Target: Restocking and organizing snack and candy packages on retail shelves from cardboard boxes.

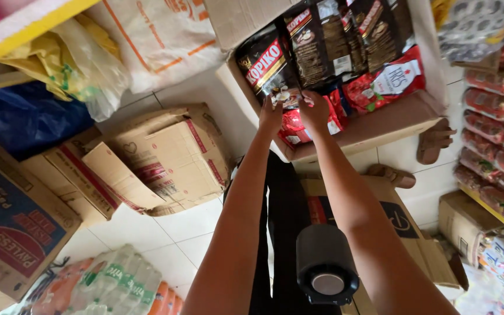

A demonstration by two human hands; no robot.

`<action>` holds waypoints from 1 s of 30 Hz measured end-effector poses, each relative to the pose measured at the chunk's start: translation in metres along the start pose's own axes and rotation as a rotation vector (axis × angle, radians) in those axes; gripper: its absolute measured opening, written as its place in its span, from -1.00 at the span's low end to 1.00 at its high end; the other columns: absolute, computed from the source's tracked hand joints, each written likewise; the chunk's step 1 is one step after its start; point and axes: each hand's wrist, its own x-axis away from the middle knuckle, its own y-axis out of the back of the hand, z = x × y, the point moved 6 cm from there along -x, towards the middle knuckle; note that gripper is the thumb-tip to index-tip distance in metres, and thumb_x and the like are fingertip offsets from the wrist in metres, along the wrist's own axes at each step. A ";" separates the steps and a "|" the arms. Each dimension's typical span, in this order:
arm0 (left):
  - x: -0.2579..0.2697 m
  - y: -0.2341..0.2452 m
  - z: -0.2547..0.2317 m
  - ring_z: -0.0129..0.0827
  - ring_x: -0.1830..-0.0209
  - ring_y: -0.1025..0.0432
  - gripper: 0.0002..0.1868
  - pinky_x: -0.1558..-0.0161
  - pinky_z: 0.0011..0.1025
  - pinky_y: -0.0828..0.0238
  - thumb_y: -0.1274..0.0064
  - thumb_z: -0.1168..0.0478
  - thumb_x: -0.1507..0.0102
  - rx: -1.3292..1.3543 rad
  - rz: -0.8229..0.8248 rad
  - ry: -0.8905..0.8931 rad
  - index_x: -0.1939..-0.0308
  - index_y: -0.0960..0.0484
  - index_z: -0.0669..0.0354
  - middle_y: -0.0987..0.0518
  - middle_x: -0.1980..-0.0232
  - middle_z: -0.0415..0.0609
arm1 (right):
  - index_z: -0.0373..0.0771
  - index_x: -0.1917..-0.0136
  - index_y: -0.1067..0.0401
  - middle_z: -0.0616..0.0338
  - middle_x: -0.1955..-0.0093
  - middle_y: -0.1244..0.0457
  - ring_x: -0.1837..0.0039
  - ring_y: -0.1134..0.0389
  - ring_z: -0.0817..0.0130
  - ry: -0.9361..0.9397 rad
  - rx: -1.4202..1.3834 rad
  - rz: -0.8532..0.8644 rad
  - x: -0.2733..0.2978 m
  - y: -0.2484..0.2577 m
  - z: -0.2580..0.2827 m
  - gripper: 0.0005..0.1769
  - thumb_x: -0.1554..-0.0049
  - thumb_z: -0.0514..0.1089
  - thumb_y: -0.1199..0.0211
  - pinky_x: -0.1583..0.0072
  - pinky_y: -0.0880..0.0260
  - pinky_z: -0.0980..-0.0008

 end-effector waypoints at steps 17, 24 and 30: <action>0.073 0.090 -0.110 -0.02 -0.18 -0.35 -0.26 -0.04 -0.18 -0.41 -0.27 0.21 -0.13 -0.010 -0.121 -0.063 -0.37 -0.33 0.11 -0.45 -0.20 0.12 | -0.28 -0.05 -0.48 0.09 0.06 -0.42 0.05 -0.42 0.31 0.084 -0.036 0.111 0.045 0.008 0.103 -0.71 -0.07 -0.22 -0.48 0.00 -0.42 0.36; 0.129 0.171 -0.235 0.05 -0.34 -0.24 -0.19 -0.32 0.03 -0.25 -0.29 0.22 0.06 -0.390 -0.111 -0.557 -0.31 -0.48 0.12 -0.52 -0.26 0.11 | -0.23 -0.11 -0.59 0.02 -0.01 -0.42 -0.04 -0.42 0.26 0.548 0.379 0.108 0.097 0.077 0.242 -0.73 -0.13 -0.22 -0.50 -0.09 -0.40 0.33; 0.178 0.185 -0.251 -0.01 -0.08 -0.53 -0.53 -0.04 -0.12 -0.49 -0.14 0.22 -0.22 -0.375 0.303 -0.472 -0.24 -0.57 -0.05 -0.66 -0.09 0.03 | -0.18 -0.17 -0.57 0.16 -0.10 -0.38 -0.10 -0.43 0.34 0.458 0.192 0.297 0.134 0.099 0.310 -0.69 -0.16 -0.16 -0.50 -0.13 -0.45 0.32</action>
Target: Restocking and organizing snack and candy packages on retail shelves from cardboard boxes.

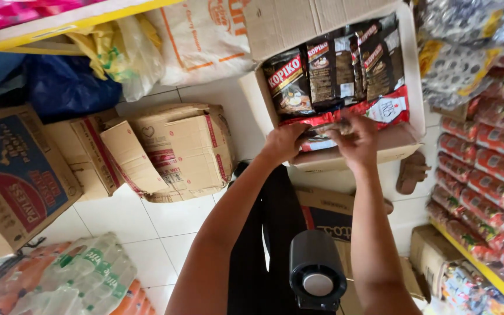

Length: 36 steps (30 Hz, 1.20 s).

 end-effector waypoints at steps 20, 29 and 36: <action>0.313 0.221 -0.072 -0.30 -0.25 -0.44 0.05 -0.20 -0.34 -0.48 -0.28 0.44 -0.15 1.183 -0.319 -0.043 -0.57 0.08 0.21 -0.46 -0.35 0.00 | -0.39 -0.61 -0.12 0.10 -0.35 -0.30 -0.29 -0.30 0.45 -0.119 -0.577 0.234 0.104 -0.058 0.261 -0.16 -0.15 -0.27 -0.37 -0.28 -0.33 0.42; 0.427 0.289 -0.076 -0.36 -0.13 -0.50 -0.02 -0.09 -0.39 -0.51 -0.14 0.52 -0.20 1.047 -0.696 -0.031 -0.63 0.02 0.22 -0.49 -0.36 0.05 | -0.34 -0.62 -0.06 0.09 -0.34 -0.30 -0.26 -0.33 0.43 0.047 -0.409 0.435 0.113 -0.102 0.434 -0.05 -0.05 -0.35 -0.40 -0.27 -0.36 0.39; 0.463 0.382 -0.069 -0.36 -0.17 -0.49 -0.05 -0.14 -0.41 -0.50 -0.09 0.54 -0.25 0.985 -0.900 -0.062 -0.64 0.07 0.23 -0.55 -0.27 0.11 | -0.37 -0.64 0.03 0.03 -0.43 -0.23 -0.37 -0.28 0.37 0.253 -0.416 0.548 0.067 -0.143 0.537 0.00 -0.05 -0.39 -0.39 -0.37 -0.32 0.34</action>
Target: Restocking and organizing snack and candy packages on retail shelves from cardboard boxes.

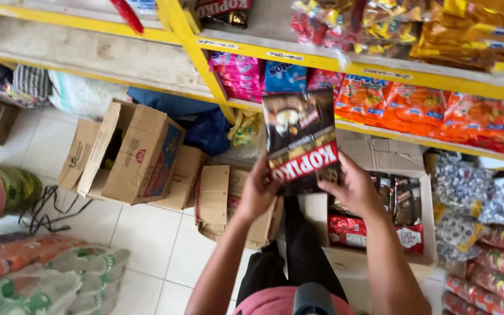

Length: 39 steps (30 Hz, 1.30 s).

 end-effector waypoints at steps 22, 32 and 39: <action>-0.333 0.143 -0.217 0.24 -0.08 -0.47 -0.31 -0.11 -0.05 -0.44 -0.03 0.49 -0.09 -1.010 -0.540 -0.630 -0.35 -0.37 0.29 -0.60 -0.07 0.28 | -0.43 -0.53 -0.17 0.05 -0.38 -0.30 -0.40 -0.33 0.37 0.407 -0.012 -0.034 -0.399 -0.063 0.022 -0.39 -0.26 -0.49 -0.24 -0.43 -0.33 0.41; -0.413 0.165 -0.172 -0.02 0.08 -0.55 -0.63 0.16 -0.16 -0.57 -0.10 0.34 -0.19 -1.391 -0.652 -0.368 -0.08 -0.45 0.14 -0.60 0.07 0.15 | -0.36 -0.28 -0.38 0.11 -0.02 -0.40 -0.03 -0.38 0.44 0.280 0.344 -0.133 -0.465 -0.075 -0.001 -0.59 -0.18 -0.44 -0.36 -0.08 -0.40 0.46; -0.395 0.156 -0.161 -0.10 -0.20 -0.44 -0.76 -0.15 -0.16 -0.46 -0.02 0.24 -0.27 -1.562 -0.667 -0.460 -0.01 -0.55 0.18 -0.57 -0.10 0.08 | -0.32 -0.25 -0.37 0.09 -0.03 -0.41 -0.06 -0.47 0.35 0.458 0.424 -0.162 -0.464 -0.088 0.010 -0.61 -0.18 -0.38 -0.35 -0.08 -0.45 0.37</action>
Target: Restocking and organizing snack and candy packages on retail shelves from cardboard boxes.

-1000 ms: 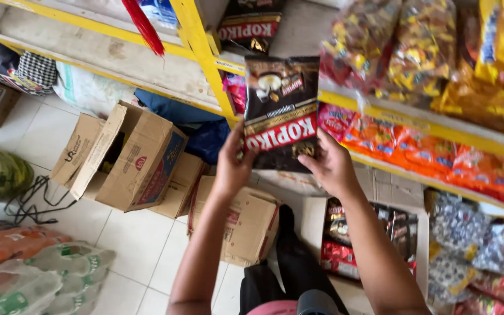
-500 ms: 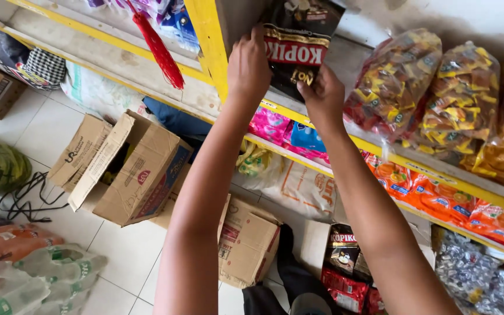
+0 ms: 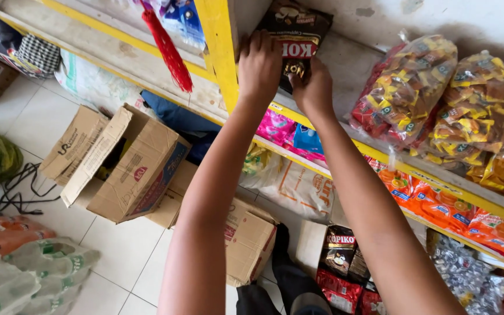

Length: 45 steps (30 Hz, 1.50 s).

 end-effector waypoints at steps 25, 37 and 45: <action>0.818 -0.166 0.082 -0.07 0.00 -0.56 -0.49 -0.02 -0.16 -0.50 -0.08 0.08 -0.35 0.641 0.532 1.136 -0.33 -0.46 0.23 -0.58 -0.16 0.19 | -0.36 -0.14 -0.49 0.09 -0.07 -0.31 0.04 -0.37 0.41 -0.235 0.087 0.255 0.437 -0.090 -0.167 -0.73 -0.17 -0.30 -0.40 -0.01 -0.46 0.46; 1.020 -0.317 0.119 0.22 -0.47 -0.14 -0.12 -0.42 -0.04 -0.14 -0.23 -0.16 -0.23 0.361 0.794 1.160 -0.52 -0.27 0.12 -0.25 -0.46 0.38 | -0.40 -0.20 -0.43 -0.24 -0.18 -0.30 -0.26 -0.30 -0.18 -0.399 0.557 0.717 0.684 -0.183 -0.504 -0.56 -0.09 -0.19 -0.37 -0.33 -0.31 0.03; 0.949 -0.387 0.017 0.32 -0.65 0.27 0.32 -0.54 0.34 0.24 -0.31 -0.35 0.02 0.270 1.144 0.507 -0.59 0.07 0.14 0.14 -0.65 0.31 | -0.46 -0.53 -0.04 -0.47 -0.40 -0.07 -0.41 -0.06 -0.44 -0.362 0.602 0.793 0.735 -0.214 -0.635 -0.07 -0.13 -0.06 -0.49 -0.40 -0.10 -0.21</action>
